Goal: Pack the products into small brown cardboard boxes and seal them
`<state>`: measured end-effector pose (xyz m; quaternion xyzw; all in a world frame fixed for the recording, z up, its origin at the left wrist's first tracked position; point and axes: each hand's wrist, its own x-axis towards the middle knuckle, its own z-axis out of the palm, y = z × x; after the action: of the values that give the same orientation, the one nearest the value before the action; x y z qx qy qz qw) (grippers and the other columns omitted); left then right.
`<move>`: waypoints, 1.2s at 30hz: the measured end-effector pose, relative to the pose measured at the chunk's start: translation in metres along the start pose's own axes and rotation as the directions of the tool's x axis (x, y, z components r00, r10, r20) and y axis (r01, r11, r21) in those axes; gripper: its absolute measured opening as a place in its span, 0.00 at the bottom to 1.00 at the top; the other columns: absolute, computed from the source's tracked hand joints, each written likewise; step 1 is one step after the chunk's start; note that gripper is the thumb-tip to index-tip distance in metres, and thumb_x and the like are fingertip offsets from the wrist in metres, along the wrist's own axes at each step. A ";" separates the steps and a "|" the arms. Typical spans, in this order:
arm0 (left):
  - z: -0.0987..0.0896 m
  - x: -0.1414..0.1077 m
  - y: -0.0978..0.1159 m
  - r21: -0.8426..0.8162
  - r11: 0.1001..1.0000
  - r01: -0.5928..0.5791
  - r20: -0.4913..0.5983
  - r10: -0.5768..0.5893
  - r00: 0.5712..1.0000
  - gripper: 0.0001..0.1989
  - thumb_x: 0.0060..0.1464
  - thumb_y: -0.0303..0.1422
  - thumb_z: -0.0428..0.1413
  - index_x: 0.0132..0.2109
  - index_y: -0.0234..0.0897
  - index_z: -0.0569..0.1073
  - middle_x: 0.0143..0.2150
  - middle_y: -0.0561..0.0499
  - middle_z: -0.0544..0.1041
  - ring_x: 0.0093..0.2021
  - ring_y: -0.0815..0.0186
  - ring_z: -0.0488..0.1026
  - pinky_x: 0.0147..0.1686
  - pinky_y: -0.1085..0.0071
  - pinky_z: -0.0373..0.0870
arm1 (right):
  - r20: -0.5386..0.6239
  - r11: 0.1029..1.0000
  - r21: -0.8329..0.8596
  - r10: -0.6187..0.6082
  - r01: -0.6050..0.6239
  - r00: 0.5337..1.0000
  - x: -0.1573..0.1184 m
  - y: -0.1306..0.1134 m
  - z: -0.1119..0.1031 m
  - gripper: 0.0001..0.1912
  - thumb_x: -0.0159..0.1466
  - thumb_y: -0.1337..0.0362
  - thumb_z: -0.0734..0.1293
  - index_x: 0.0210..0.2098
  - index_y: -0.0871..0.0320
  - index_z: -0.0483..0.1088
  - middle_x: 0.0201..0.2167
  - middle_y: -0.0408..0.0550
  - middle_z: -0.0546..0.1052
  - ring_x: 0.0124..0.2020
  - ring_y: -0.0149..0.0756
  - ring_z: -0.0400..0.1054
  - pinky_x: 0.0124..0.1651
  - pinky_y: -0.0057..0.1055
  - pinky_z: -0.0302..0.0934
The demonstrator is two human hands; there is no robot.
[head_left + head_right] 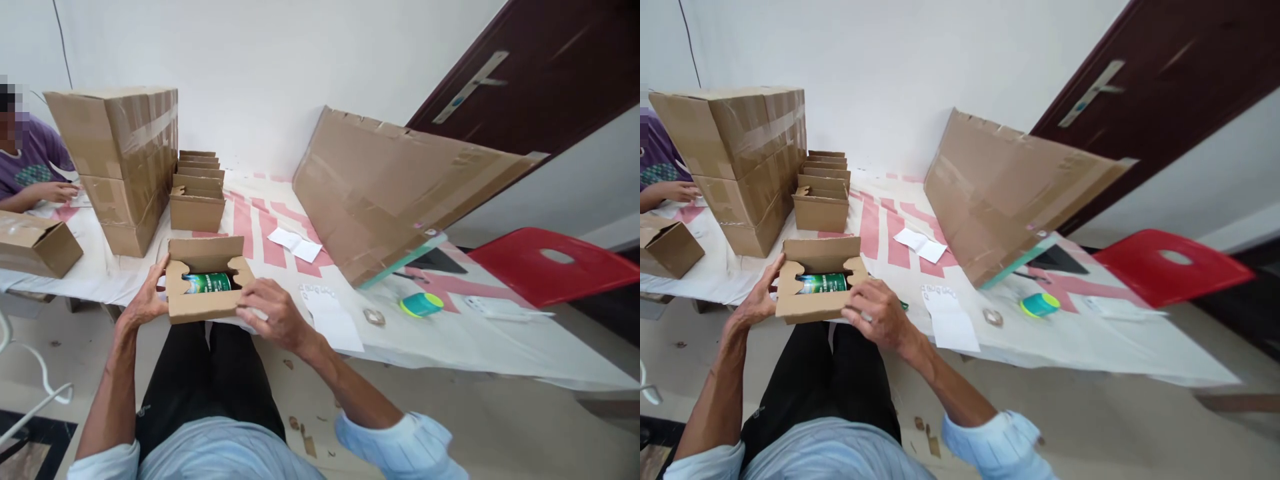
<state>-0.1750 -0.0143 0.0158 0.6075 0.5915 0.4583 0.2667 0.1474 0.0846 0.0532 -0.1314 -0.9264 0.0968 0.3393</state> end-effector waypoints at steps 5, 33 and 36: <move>0.003 -0.002 0.002 0.006 1.000 -0.031 -0.015 0.031 0.999 0.62 0.48 0.40 0.73 0.82 0.51 0.47 0.79 0.37 0.55 0.73 0.40 0.64 0.59 0.54 0.78 | 0.060 0.999 -0.042 -0.011 0.013 0.998 -0.013 -0.009 0.009 0.14 0.76 0.65 0.63 0.38 0.53 0.80 0.39 0.51 0.81 0.44 0.43 0.74 0.50 0.41 0.69; 0.005 -0.005 -0.008 -0.012 0.998 -0.061 -0.009 0.061 0.998 0.61 0.49 0.38 0.72 0.81 0.52 0.48 0.75 0.37 0.59 0.72 0.41 0.64 0.59 0.51 0.77 | 0.714 0.938 -0.345 0.287 -0.035 0.639 0.113 0.041 0.020 0.20 0.65 0.56 0.77 0.54 0.56 0.79 0.54 0.59 0.83 0.56 0.57 0.77 0.55 0.44 0.68; 0.005 -0.005 -0.007 0.002 0.997 -0.072 0.003 0.072 0.997 0.61 0.49 0.39 0.72 0.81 0.51 0.48 0.74 0.37 0.60 0.72 0.41 0.65 0.59 0.50 0.78 | 0.766 0.981 -0.187 0.176 -0.048 0.619 0.115 0.045 0.029 0.24 0.66 0.58 0.75 0.60 0.55 0.76 0.61 0.59 0.79 0.64 0.57 0.72 0.62 0.44 0.66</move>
<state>-0.1732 -0.0167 0.0068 0.6293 0.5692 0.4662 0.2505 0.0516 0.1600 0.0886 -0.1588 -0.9762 0.0960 -0.1119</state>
